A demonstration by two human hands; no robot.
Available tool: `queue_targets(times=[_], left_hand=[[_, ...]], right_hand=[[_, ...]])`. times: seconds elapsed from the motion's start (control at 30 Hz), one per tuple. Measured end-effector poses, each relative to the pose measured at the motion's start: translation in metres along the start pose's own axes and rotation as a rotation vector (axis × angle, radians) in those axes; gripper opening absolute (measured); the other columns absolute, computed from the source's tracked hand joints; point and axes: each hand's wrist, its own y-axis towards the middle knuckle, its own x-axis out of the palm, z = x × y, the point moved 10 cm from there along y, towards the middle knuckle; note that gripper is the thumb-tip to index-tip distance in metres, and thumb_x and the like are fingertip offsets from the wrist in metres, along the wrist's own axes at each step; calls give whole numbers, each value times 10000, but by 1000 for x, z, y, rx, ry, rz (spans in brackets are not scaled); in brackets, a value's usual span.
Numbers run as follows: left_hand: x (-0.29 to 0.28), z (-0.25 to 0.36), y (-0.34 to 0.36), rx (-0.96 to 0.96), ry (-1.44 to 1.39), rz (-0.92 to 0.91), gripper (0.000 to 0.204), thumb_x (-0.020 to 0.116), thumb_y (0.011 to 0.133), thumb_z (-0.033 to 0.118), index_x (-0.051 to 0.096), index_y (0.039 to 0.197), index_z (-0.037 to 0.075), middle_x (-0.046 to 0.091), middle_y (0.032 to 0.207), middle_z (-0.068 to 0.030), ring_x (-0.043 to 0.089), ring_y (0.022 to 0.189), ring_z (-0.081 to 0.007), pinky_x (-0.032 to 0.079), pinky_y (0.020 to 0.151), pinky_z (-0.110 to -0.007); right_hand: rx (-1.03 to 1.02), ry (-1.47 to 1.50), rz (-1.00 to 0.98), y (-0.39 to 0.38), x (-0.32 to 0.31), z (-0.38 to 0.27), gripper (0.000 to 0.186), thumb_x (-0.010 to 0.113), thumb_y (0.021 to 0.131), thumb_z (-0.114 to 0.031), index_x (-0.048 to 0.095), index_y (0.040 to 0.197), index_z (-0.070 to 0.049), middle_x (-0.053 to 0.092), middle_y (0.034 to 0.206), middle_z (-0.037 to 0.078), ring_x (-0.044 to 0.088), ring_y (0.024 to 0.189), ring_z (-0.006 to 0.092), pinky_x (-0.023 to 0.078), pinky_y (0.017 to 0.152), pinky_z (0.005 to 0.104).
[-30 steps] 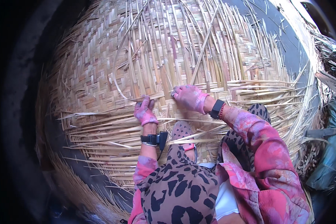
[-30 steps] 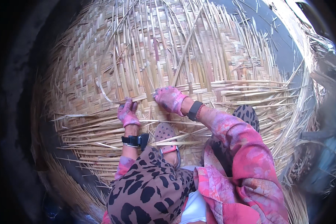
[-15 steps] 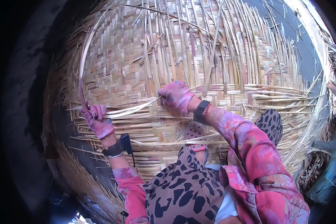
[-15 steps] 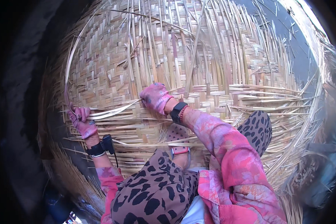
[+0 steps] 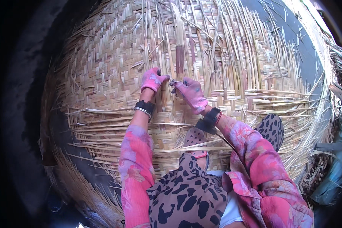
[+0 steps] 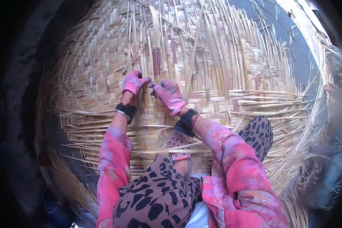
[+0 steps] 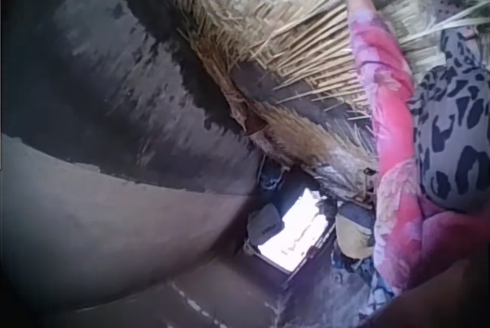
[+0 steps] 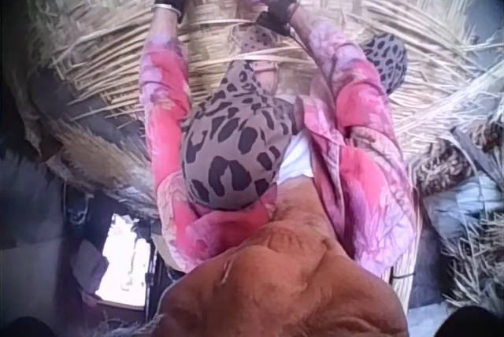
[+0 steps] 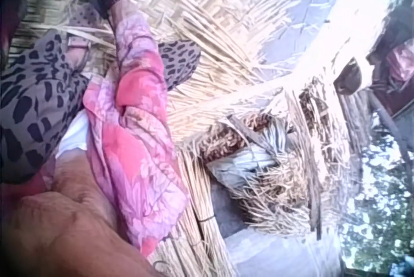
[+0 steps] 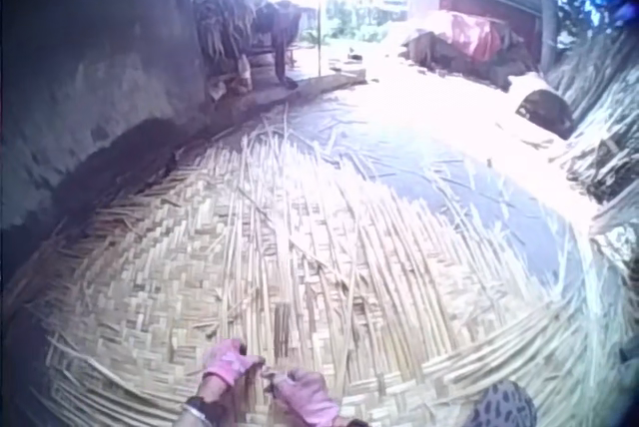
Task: The recorder is weaving strips of bamboo or straw into a large patterned mat on the floor.
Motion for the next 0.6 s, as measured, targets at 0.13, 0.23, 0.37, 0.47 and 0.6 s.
queue_targets(times=[0.13,0.23,0.37,0.47,0.6], left_hand=[[-1,3,-28,-5,-92,13,228,631,758,306,673,809,88,621,720,-142,602,692,-304,463,622,-376],[-14,-8,-62,87,-332,197,153,574,821,206,674,843,92,637,761,-119,610,689,-277,466,609,-341],[3,-9,-90,48,-370,33,129,589,812,178,663,805,73,630,731,-129,614,694,-265,467,618,-340],[73,26,-182,127,-96,-943,224,668,750,277,682,841,72,635,726,-146,607,673,-234,469,634,-321],[23,24,-137,38,-562,-591,414,658,780,245,580,1125,29,658,926,-91,619,826,-147,482,742,-273]], right_hand=[[-23,21,17,5,-11,2,301,620,819,-279,526,694,-22,561,535,48,492,422,76,379,379,258],[-90,20,6,3,-4,-5,303,623,815,-277,527,689,-18,559,534,48,493,426,73,382,384,264],[-81,-36,-20,7,-6,1,304,619,815,-281,541,692,-14,579,553,56,506,443,75,396,407,263],[-91,-15,-23,6,-7,-3,297,610,819,-278,550,697,-14,586,560,54,517,456,77,400,419,256],[-16,13,-39,3,-3,-8,269,599,823,-256,560,709,-16,589,566,44,526,467,76,398,419,249]])
